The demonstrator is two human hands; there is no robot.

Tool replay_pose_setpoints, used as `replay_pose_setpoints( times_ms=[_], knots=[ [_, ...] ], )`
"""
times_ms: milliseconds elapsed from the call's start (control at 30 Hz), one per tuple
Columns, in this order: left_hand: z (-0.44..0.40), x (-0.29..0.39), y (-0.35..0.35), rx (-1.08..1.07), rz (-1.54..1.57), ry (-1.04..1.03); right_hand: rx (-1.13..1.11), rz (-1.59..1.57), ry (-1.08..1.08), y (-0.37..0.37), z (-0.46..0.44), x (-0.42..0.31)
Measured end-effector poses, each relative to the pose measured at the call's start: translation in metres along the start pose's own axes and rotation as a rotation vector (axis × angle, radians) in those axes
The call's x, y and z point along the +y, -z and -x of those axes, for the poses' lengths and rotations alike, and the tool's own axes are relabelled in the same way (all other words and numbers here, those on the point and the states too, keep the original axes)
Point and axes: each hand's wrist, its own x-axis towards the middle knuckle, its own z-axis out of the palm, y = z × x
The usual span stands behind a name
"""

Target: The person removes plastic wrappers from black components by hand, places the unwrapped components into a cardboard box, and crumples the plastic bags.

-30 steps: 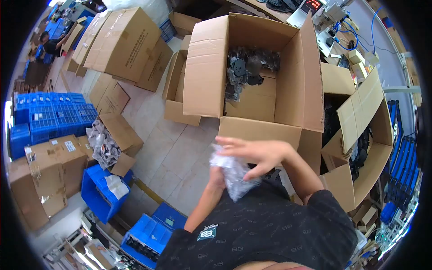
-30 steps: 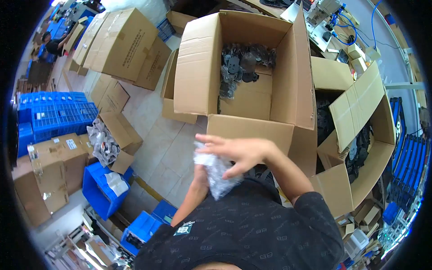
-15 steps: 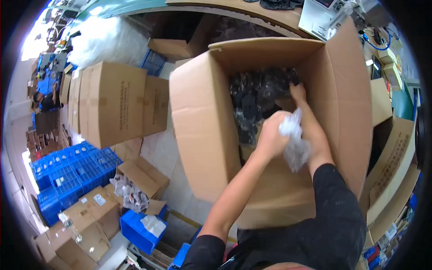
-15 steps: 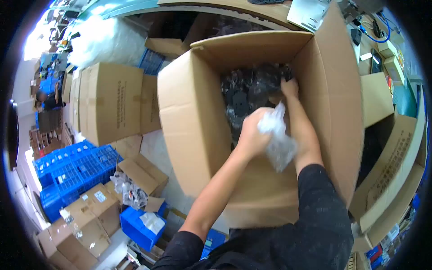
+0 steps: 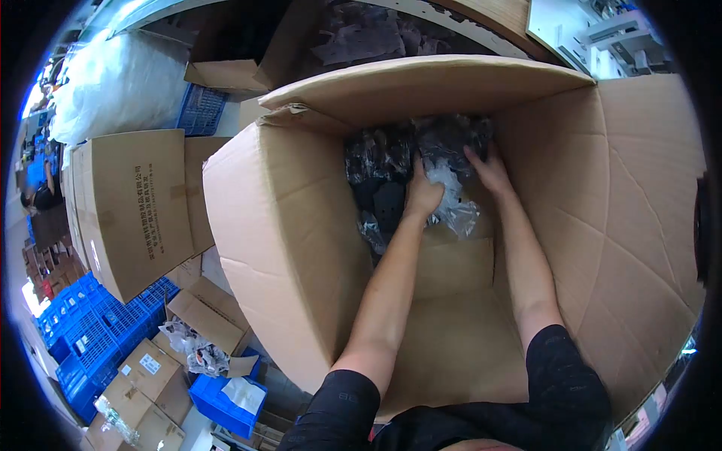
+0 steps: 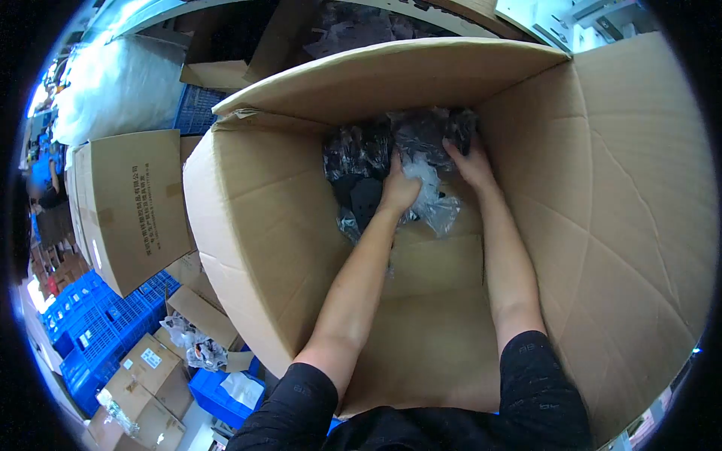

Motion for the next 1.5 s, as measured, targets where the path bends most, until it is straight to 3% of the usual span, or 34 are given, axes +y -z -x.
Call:
replay_pose_setpoints(
  times_ms=[67,133,267,367,467,500,700,800,900,1300,1400,1433,1500],
  knots=[
    [-0.007,-0.005,-0.001,0.010,0.010,0.023,-0.041,-0.320,-0.081,-0.013,-0.025,0.044],
    [-0.009,-0.004,-0.009,0.097,-0.011,-0.016,-0.033,-0.289,-0.058,-0.018,-0.034,0.039],
    [-0.012,0.008,-0.002,0.045,-0.109,0.062,-0.100,-0.085,-0.108,0.004,-0.034,-0.014],
    [-0.014,-0.003,-0.001,-0.010,-0.143,-0.011,0.007,-0.317,-0.056,-0.009,-0.040,0.008],
    [-0.011,-0.014,-0.006,0.150,-0.079,-0.145,0.017,-0.295,-0.052,-0.019,-0.039,0.045],
    [-0.006,-0.014,-0.005,0.136,0.006,-0.145,-0.061,-0.502,-0.097,-0.009,-0.022,0.016],
    [-0.011,-0.023,-0.025,0.285,0.285,-0.259,-0.290,-0.921,-0.132,-0.018,-0.029,0.040],
    [0.004,-0.006,-0.024,0.317,0.328,-0.281,-0.319,-1.099,-0.247,-0.016,-0.020,0.040],
    [0.018,0.017,-0.013,0.331,0.298,-0.358,-0.265,-1.214,-0.211,-0.011,0.001,0.029],
    [0.170,0.127,0.056,0.418,0.087,-0.871,-0.227,-1.530,0.176,0.036,0.065,-0.028],
    [0.233,0.158,0.080,0.438,0.066,-1.017,-0.060,-1.629,0.315,0.071,0.128,-0.106],
    [0.259,0.170,0.090,0.464,0.045,-1.109,0.074,-1.353,0.485,0.074,0.133,-0.117],
    [0.304,0.184,0.101,0.486,0.042,-1.247,0.036,-1.466,0.544,0.108,0.174,-0.153]
  ],
)
